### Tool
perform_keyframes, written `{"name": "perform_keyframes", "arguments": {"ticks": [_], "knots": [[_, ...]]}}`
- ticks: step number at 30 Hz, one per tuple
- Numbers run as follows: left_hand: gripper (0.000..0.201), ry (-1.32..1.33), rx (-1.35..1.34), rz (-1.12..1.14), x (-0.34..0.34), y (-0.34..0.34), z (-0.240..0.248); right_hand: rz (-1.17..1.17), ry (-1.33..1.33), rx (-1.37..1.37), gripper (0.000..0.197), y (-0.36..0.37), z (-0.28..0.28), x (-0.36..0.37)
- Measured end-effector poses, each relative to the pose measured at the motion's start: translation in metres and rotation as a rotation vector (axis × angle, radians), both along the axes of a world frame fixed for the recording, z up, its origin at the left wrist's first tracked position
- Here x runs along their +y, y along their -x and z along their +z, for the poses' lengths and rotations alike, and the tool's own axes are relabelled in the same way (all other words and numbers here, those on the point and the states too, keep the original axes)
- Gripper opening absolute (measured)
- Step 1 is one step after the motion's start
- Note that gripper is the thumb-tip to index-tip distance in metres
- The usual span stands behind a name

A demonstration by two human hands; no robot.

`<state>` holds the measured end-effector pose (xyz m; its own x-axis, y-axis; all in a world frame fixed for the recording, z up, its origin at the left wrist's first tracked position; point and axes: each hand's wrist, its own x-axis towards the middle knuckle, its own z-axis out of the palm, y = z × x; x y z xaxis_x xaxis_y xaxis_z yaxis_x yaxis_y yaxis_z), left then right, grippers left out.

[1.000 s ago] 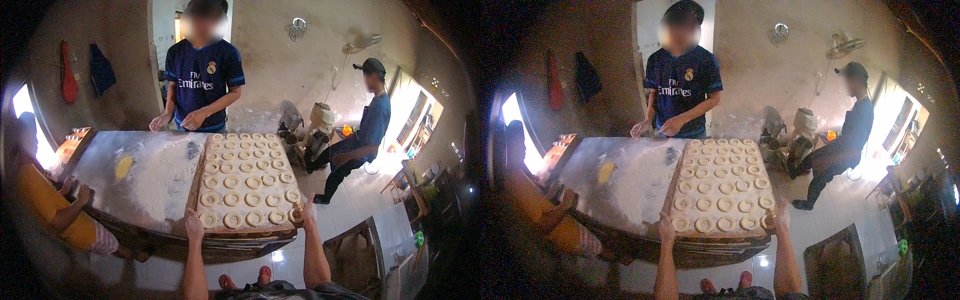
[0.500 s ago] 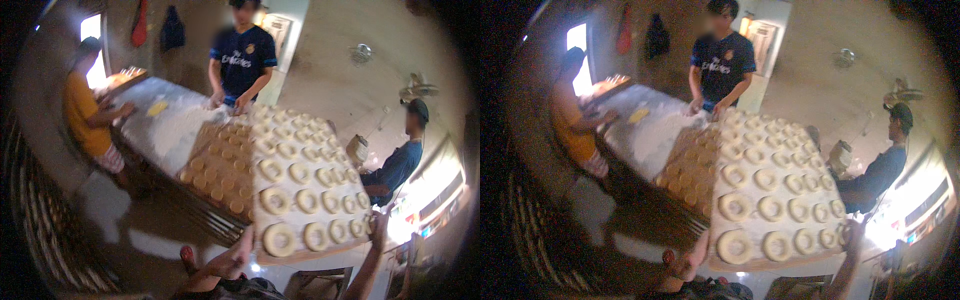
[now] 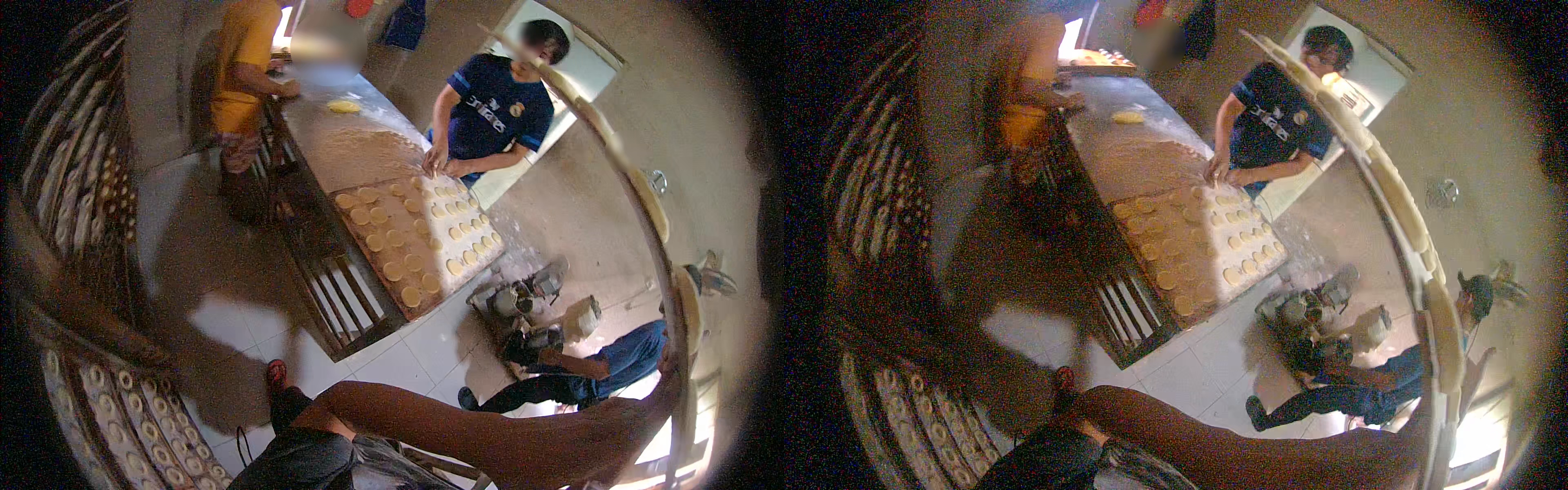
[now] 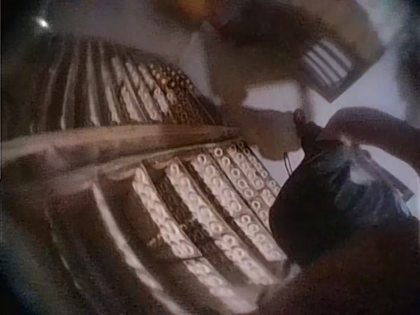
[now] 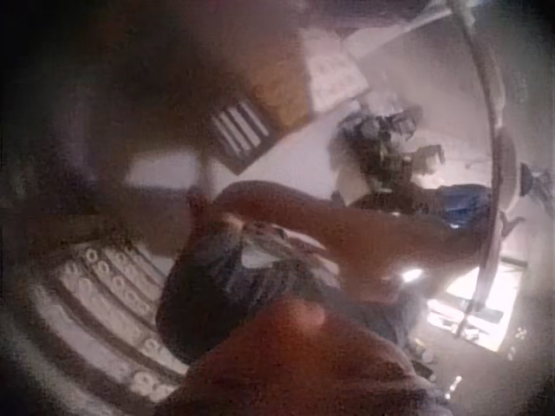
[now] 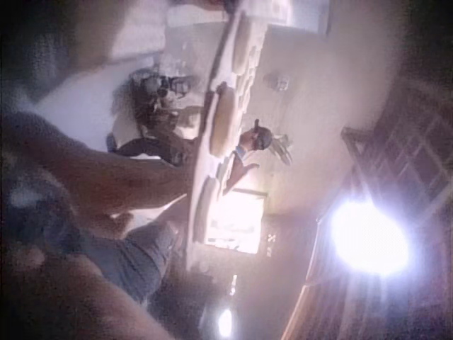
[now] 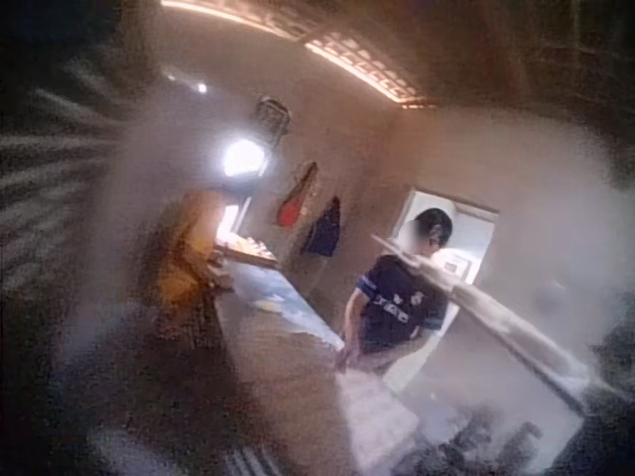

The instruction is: The person shapes small dough pieces into ring shapes by hand and places them onto a wooden board. They repeatedly pick up dough, form it into a circle, and arrange it in rows alongside coworkers who are also shaping dough.

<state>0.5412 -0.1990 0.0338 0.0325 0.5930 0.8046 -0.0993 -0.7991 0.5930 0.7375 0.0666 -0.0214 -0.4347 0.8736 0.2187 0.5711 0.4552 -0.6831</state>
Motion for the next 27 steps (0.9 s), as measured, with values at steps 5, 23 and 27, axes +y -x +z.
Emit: {"name": "perform_keyframes", "arguments": {"ticks": [5, 23, 27], "knots": [[0.074, 0.003, 0.003, 0.135, -0.023, 0.001, 0.01, 0.249, 0.164, -0.048, 0.056, 0.081, -0.055, -0.046], [0.063, 0.439, -0.99, 1.744, -0.333, 0.017, -0.126, 0.929, -0.015, 0.5, 0.078, 0.446, -0.081, -0.083], [0.061, 0.401, -1.415, 2.006, -0.433, 0.03, -0.196, 0.93, 1.077, 0.37, 0.11, 0.407, -0.122, -0.268]]}}
